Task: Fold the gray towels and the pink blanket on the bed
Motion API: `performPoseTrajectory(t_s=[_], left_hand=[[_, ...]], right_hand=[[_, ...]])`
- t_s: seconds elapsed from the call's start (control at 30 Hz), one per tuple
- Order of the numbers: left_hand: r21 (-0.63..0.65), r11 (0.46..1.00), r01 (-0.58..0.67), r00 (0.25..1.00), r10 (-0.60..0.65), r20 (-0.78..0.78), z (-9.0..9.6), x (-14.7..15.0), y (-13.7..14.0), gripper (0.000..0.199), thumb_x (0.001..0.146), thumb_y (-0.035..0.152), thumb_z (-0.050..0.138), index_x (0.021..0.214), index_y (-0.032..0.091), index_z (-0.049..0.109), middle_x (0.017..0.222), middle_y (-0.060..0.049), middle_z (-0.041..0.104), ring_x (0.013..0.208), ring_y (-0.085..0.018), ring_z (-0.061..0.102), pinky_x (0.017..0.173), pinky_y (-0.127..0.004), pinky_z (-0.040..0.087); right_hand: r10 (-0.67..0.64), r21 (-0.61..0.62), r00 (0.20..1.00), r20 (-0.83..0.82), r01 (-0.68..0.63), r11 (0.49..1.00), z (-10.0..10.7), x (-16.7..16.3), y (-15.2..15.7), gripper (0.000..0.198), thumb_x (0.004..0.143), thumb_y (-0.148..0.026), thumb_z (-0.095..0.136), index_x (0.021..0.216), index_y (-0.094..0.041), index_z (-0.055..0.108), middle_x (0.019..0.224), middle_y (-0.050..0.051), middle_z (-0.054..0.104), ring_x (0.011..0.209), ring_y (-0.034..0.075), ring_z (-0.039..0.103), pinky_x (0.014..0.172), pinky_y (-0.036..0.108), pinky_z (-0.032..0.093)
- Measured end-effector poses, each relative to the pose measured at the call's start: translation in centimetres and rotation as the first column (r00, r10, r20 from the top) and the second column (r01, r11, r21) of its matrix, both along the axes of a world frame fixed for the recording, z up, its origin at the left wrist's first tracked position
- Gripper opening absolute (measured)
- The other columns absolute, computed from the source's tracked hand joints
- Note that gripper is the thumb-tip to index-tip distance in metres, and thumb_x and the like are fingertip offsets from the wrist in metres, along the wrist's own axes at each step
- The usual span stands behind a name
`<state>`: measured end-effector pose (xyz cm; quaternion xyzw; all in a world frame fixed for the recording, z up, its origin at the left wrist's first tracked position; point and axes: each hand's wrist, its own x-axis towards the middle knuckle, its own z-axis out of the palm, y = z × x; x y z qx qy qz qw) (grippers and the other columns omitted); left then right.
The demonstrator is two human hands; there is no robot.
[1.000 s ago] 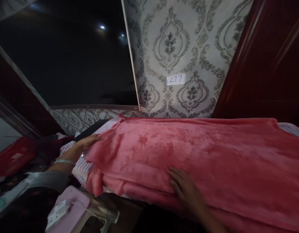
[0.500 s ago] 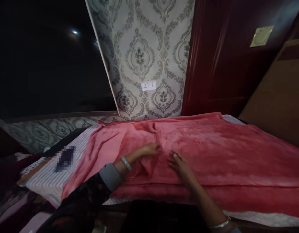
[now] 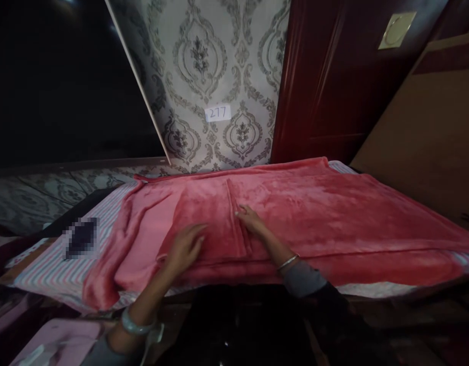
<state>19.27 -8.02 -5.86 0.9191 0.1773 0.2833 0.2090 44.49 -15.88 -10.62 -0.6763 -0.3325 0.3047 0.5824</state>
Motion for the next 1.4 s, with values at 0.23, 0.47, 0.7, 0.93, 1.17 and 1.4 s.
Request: performPoseTrajectory(t_s=[0.23, 0.47, 0.7, 0.93, 1.17, 1.4], left_hand=[[0.079, 0.936, -0.342, 0.939, 0.343, -0.003, -2.8, -7.1, 3.4, 0.041, 0.09, 0.042, 0.048, 0.116, 0.018, 0.068, 0.128, -0.015, 0.066, 0.122, -0.031, 0.06, 0.109, -0.05, 0.046], [-0.123, 0.953, -0.277, 0.958, 0.284, 0.043, -4.6, -7.1, 2.6, 0.047, 0.092, 0.049, 0.047, 0.127, 0.021, 0.062, 0.137, -0.012, 0.061, 0.131, -0.026, 0.055, 0.116, -0.047, 0.041], [-0.118, 0.968, -0.22, 0.969, 0.232, 0.091, -6.4, -8.6, 3.0, 0.066, 0.084, 0.04, 0.059, 0.147, 0.026, 0.045, 0.148, -0.012, 0.053, 0.137, -0.03, 0.05, 0.115, -0.05, 0.043], [-0.004, 0.956, -0.292, 0.945, 0.289, 0.15, -8.2, -9.0, 4.5, 0.092, 0.068, 0.023, 0.055, 0.153, 0.05, 0.029, 0.141, 0.002, 0.06, 0.13, -0.032, 0.056, 0.103, -0.053, 0.054], [0.072, 0.943, -0.325, 0.936, 0.31, 0.169, -9.5, -9.2, 5.1, 0.066, 0.072, 0.017, 0.047, 0.134, 0.028, 0.064, 0.129, -0.005, 0.069, 0.119, -0.029, 0.065, 0.102, -0.046, 0.055], [0.241, 0.916, -0.321, 0.938, 0.273, 0.213, -11.8, -9.9, 5.7, 0.06, 0.08, 0.015, 0.045, 0.136, 0.029, 0.062, 0.137, -0.003, 0.063, 0.126, -0.025, 0.06, 0.103, -0.039, 0.053]], right_hand=[[-0.034, 0.124, 0.993, 0.112, 0.02, 0.992, 1.3, -1.4, 0.5, 0.07, 0.069, -0.014, 0.058, 0.138, -0.019, 0.055, 0.139, 0.005, 0.06, 0.126, 0.021, 0.056, 0.111, 0.04, 0.042], [-0.169, 0.139, 0.961, 0.217, 0.141, 0.98, -1.4, -0.8, -2.1, 0.064, 0.068, -0.012, 0.057, 0.131, -0.019, 0.061, 0.134, 0.006, 0.064, 0.13, 0.024, 0.054, 0.116, 0.043, 0.038], [-0.09, 0.033, 0.978, 0.188, 0.085, 0.996, -2.1, 0.7, -1.2, 0.066, 0.074, -0.025, 0.066, 0.138, -0.021, 0.055, 0.127, 0.006, 0.067, 0.123, 0.026, 0.059, 0.108, 0.046, 0.045], [-0.148, 0.0, 0.964, 0.223, 0.152, 0.988, 1.4, 3.5, 6.1, 0.062, 0.074, -0.022, 0.067, 0.135, -0.016, 0.06, 0.121, 0.008, 0.07, 0.11, 0.025, 0.066, 0.102, 0.042, 0.05], [-0.228, 0.122, 0.934, 0.276, 0.201, 0.972, 0.6, 4.7, 10.0, 0.056, 0.069, -0.01, 0.054, 0.122, -0.017, 0.07, 0.125, 0.008, 0.07, 0.117, 0.023, 0.064, 0.107, 0.038, 0.047], [-0.278, 0.123, 0.9, 0.337, 0.251, 0.96, -1.4, 6.3, 8.6, 0.053, 0.068, -0.013, 0.055, 0.117, -0.021, 0.073, 0.118, 0.007, 0.073, 0.114, 0.026, 0.066, 0.105, 0.042, 0.049]])
